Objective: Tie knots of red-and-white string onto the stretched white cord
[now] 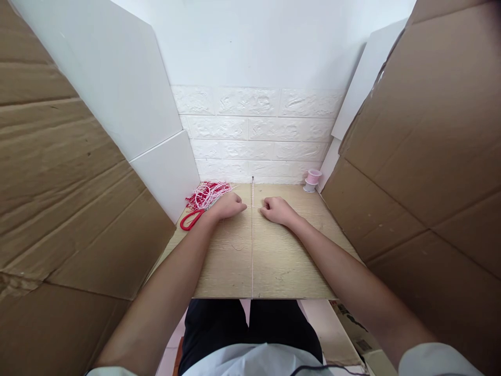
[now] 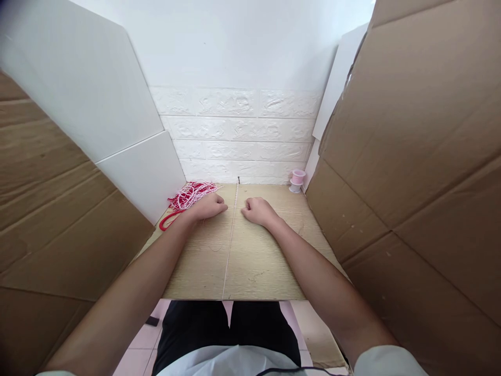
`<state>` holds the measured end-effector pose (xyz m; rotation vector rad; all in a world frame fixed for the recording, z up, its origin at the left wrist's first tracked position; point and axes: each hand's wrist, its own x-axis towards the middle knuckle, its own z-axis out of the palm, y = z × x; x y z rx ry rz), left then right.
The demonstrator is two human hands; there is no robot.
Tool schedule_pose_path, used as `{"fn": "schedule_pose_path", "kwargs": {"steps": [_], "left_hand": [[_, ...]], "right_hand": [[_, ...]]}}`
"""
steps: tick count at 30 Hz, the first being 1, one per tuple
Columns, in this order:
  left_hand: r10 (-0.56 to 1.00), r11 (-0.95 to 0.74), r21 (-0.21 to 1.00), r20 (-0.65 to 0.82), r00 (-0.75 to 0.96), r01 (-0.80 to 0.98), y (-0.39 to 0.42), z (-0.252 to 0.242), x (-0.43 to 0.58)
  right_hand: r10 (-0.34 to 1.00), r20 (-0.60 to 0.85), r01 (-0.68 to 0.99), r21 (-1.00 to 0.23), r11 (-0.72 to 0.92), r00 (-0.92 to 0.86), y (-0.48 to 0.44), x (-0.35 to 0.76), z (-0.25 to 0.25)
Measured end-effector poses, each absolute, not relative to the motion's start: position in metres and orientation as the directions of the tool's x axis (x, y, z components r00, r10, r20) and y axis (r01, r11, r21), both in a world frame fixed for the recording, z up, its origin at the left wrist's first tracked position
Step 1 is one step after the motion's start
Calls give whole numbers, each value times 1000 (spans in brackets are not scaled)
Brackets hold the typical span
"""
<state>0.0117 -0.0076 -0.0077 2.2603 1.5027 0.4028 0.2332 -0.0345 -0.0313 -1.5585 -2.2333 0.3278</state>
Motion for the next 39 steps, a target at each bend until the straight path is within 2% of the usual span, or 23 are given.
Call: {"fn": "schedule_pose_path", "kwargs": {"steps": [4,8,12,16,24,31,39], "left_hand": [[923,-356,451,32,384,818,-8,-8,10],[953,-299,415,79,293,859,-9,-3,10],[946,-324,471,148,288,821,-9,-3,14],[902,-421,539,162,401,730,-9,-10,20],[870,-481,528,183,459,700,-11,-13,25],[872,-484,500,203,446,718,-12,-13,28],[906,-422,475,240,348,772,-4,-21,23]], "right_hand": [[934,196,823,-443,357,-299,-35,235,-32],[908,302,782,-473,406,-289,-35,234,-34],[868,399,704,-523,481,-296,-33,229,-40],[872,385,666,-570,481,-302,-31,224,-45],[877,351,697,-537,475,-327,-29,220,-46],[881,358,723,-513,463,-310,-28,218,-46],[879,383,696,-549,463,-284,-26,219,-48]]}}
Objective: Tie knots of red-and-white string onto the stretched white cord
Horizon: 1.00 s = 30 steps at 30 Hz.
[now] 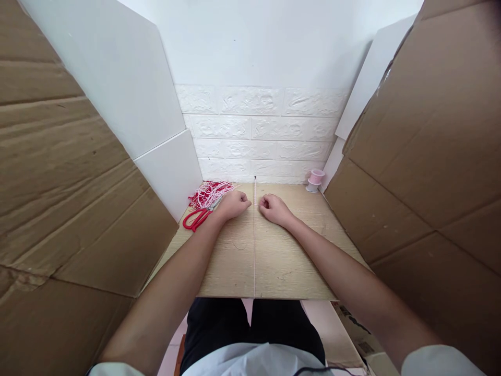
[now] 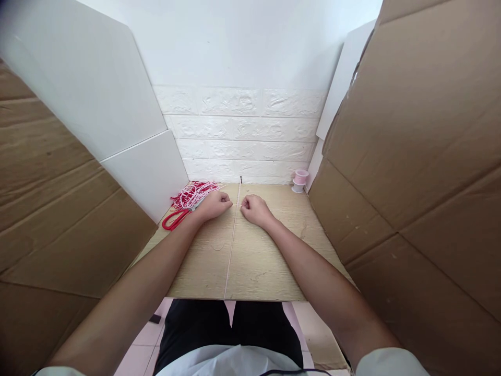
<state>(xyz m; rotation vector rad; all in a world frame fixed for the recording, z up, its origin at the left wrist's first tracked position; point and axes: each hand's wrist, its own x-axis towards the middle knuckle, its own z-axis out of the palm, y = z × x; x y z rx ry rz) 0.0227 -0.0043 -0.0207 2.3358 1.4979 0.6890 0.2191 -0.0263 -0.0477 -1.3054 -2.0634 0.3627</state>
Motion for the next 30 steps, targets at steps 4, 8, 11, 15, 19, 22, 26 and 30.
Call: {"fn": "schedule_pose_path", "kwargs": {"steps": [4,8,11,15,19,22,26,30], "left_hand": [[916,-400,478,244,319,782,-1,-24,21],[915,-402,480,241,324,780,-1,-25,22],[914,-405,474,235,331,782,-2,-23,23],[914,-405,465,234,332,787,-3,-21,24],[917,-397,471,240,319,788,-4,-20,25],[920,-392,492,231,318,777,-5,-20,24],[912,-410,529,211,353,743,-6,-19,23],[912,-407,553,197,361,727,-8,-18,24]], "right_hand": [[895,356,692,-576,436,-267,-27,219,-46],[905,341,693,-589,417,-254,-27,218,-46],[902,347,701,-576,420,-256,-26,218,-47],[903,355,709,-570,415,-242,-24,218,-49],[899,364,709,-566,420,-242,-25,218,-49],[886,386,709,-548,444,-257,-26,219,-48],[879,400,716,-531,454,-260,-26,221,-50],[863,442,711,-523,470,-246,-25,223,-54]]}}
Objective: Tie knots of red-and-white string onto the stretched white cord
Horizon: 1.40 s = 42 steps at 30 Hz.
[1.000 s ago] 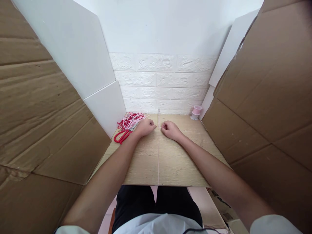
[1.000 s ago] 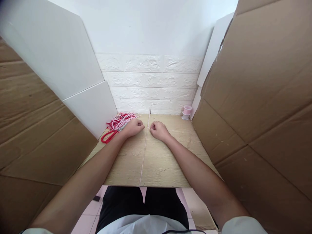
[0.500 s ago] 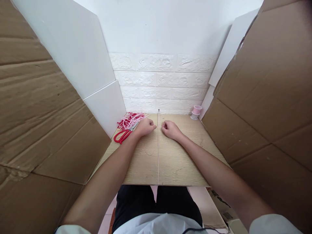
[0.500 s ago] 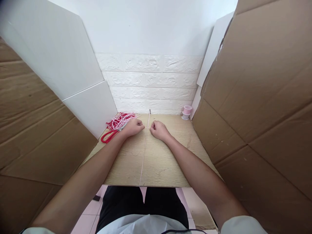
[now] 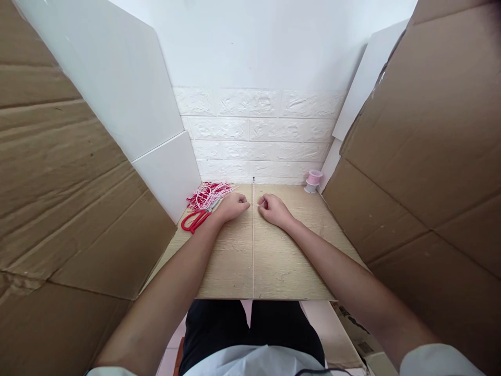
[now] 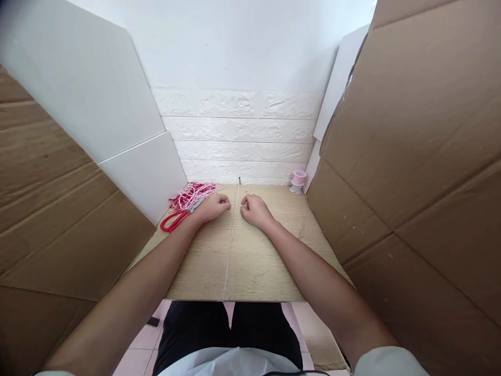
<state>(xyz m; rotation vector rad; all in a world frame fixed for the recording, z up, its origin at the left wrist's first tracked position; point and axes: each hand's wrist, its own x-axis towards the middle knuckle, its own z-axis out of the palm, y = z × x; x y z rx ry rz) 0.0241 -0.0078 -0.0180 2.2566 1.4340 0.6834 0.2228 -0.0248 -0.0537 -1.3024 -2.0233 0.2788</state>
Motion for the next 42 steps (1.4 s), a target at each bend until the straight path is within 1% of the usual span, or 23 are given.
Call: {"fn": "schedule_pose_path", "kwargs": {"steps": [4,7,9,13,18,20,24,28,34,42], "left_hand": [[910,-412,544,203,362,731,-8,-19,25],[907,-418,538,209,365,731,-7,-21,26],[906,-421,545,212,366,725,-6,-22,26],[907,-420,555,222,358,718,-5,-25,26],[909,-415,519,214,357,748,-4,-27,27],[910,-414,506,212,356,756,-4,-26,27],[918,-397,498,195,346,771,-6,-24,28],[916,-400,494,198,349,772,-7,-22,28],[912,-409,481,203,356,775,-6,-25,28],[914,-405,470,201,351,784,-7,-24,30]], "right_hand": [[827,514,682,-522,512,-227,-25,224,-53],[793,568,615,-550,564,-220,-28,224,-49],[787,576,574,-575,583,-221,-30,223,-46],[811,524,532,-623,573,-260,-34,220,-43],[855,410,543,-661,518,-317,-33,219,-47],[860,405,569,-646,509,-310,-31,220,-48],[843,444,636,-565,526,-303,-30,222,-47],[858,421,709,-505,492,-295,-32,222,-46],[870,384,746,-471,472,-308,-35,221,-47],[862,353,744,-445,498,-365,-38,222,-46]]}}
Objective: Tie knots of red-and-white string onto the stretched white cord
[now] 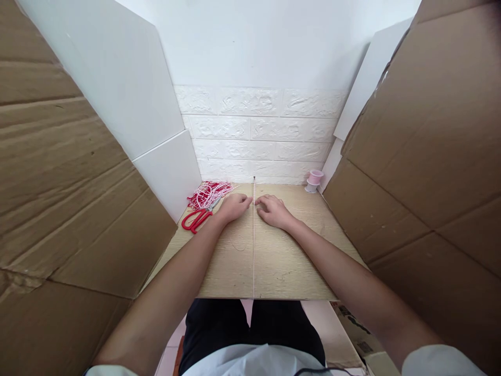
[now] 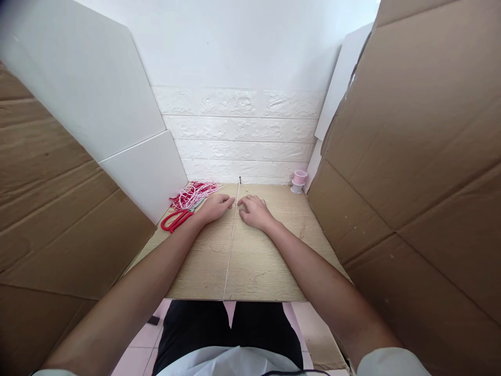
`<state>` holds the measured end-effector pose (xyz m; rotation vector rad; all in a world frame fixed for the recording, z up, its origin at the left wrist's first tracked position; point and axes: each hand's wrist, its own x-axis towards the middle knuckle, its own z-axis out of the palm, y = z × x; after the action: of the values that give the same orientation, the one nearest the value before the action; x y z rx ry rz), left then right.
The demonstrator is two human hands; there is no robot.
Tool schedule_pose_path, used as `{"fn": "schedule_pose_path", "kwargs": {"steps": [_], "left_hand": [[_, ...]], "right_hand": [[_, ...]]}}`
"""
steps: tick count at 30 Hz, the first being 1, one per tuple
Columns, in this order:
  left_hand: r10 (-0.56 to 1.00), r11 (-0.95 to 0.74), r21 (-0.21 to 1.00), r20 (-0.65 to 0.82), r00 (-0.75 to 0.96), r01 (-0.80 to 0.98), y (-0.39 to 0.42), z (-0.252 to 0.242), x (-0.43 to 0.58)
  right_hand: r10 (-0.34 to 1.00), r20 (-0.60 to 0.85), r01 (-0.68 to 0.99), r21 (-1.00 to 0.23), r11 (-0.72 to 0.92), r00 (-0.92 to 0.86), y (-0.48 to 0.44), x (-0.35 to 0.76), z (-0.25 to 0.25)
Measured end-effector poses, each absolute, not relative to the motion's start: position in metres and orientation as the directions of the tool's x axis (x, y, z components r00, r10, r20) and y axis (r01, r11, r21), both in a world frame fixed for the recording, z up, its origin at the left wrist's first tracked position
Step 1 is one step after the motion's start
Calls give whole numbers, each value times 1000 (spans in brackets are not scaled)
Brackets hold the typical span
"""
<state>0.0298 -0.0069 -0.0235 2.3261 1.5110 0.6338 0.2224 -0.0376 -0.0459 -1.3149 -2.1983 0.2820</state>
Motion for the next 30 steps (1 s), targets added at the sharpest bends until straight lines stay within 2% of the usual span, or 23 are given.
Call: {"fn": "schedule_pose_path", "kwargs": {"steps": [30], "left_hand": [[915,-403,447,200,350,799,-7,-24,31]], "right_hand": [[863,331,757,-423,497,-382,-37,223,-47]]}}
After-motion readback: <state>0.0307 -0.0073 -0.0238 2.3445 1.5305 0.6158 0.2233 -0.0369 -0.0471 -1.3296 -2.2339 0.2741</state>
